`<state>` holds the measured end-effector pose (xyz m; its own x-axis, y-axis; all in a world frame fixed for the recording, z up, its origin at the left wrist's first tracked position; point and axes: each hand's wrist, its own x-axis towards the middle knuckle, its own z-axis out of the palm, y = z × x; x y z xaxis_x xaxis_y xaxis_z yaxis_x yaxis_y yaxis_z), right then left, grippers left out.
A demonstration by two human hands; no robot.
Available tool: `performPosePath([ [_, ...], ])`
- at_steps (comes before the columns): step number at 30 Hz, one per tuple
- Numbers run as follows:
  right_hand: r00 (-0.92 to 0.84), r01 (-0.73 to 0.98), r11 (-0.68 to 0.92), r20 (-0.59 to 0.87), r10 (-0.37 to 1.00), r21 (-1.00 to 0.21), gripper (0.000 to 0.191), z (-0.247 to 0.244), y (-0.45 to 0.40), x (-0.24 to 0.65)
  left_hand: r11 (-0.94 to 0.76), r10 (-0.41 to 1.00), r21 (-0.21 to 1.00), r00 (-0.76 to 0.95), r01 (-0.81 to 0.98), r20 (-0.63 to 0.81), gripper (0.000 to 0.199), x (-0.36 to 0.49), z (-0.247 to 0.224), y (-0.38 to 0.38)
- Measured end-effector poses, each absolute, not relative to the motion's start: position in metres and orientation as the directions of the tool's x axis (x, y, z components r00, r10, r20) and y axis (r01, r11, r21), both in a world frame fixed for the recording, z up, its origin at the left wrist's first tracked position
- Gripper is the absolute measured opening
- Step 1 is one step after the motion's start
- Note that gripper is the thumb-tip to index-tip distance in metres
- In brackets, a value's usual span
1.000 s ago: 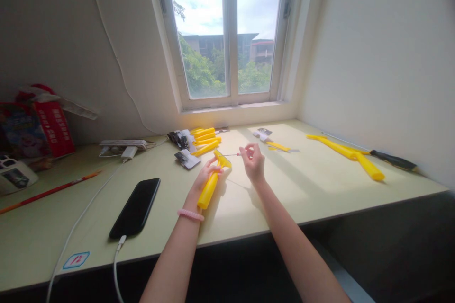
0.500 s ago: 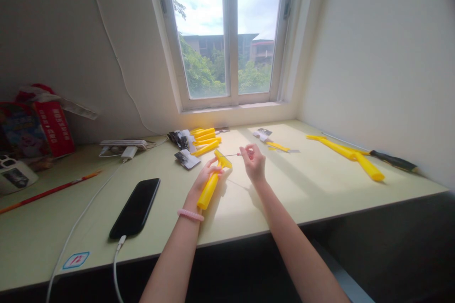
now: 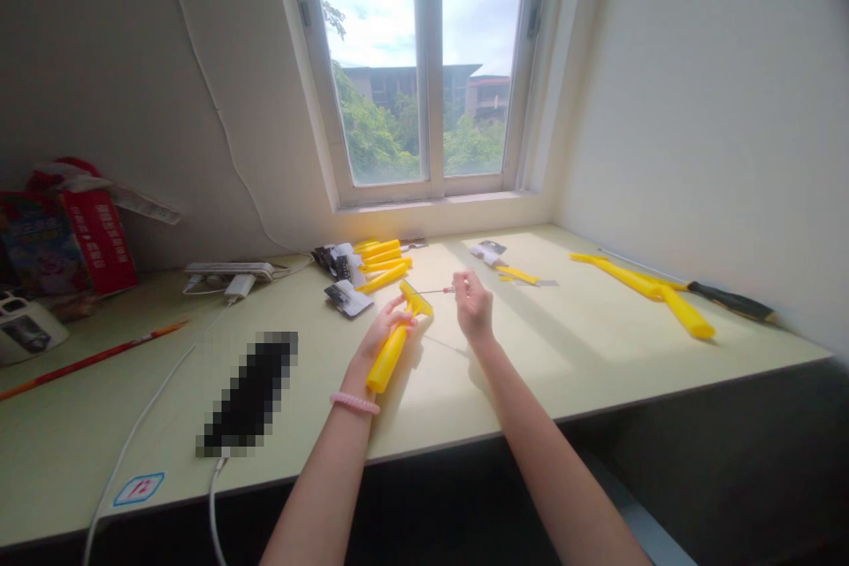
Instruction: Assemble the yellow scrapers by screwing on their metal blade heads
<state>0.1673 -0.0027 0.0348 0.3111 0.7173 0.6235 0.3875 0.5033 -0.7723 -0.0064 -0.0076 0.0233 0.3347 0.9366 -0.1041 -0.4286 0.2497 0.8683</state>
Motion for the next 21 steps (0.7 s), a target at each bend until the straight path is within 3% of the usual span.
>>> performPosePath([
  [3,0.300,0.412,0.493,0.625,0.721,-0.766,0.025,0.0330,-0.0016,0.1685,0.251,0.942,0.870,0.313,-0.425,-0.119,0.075,-0.0068,0.0209,-0.0049],
  [9,0.318,0.428,0.542,0.682,0.658,-0.723,0.009,0.0359,-0.0026,0.1673,0.241,0.933,0.870,0.349,-0.431,-0.085,0.075,-0.0073,0.0200,-0.0054],
  [14,0.334,0.317,0.561,0.644,0.688,-0.764,0.021,0.0386,-0.0060,0.1660,0.245,0.935,0.877,0.340,-0.413,-0.101,0.074,-0.0071,0.0201,-0.0065],
  [21,0.270,0.329,0.591,0.673,0.688,-0.736,0.023,0.0357,-0.0022,0.1659,0.229,0.939,0.885,0.332,-0.405,-0.092,0.075,-0.0061,0.0197,-0.0050],
])
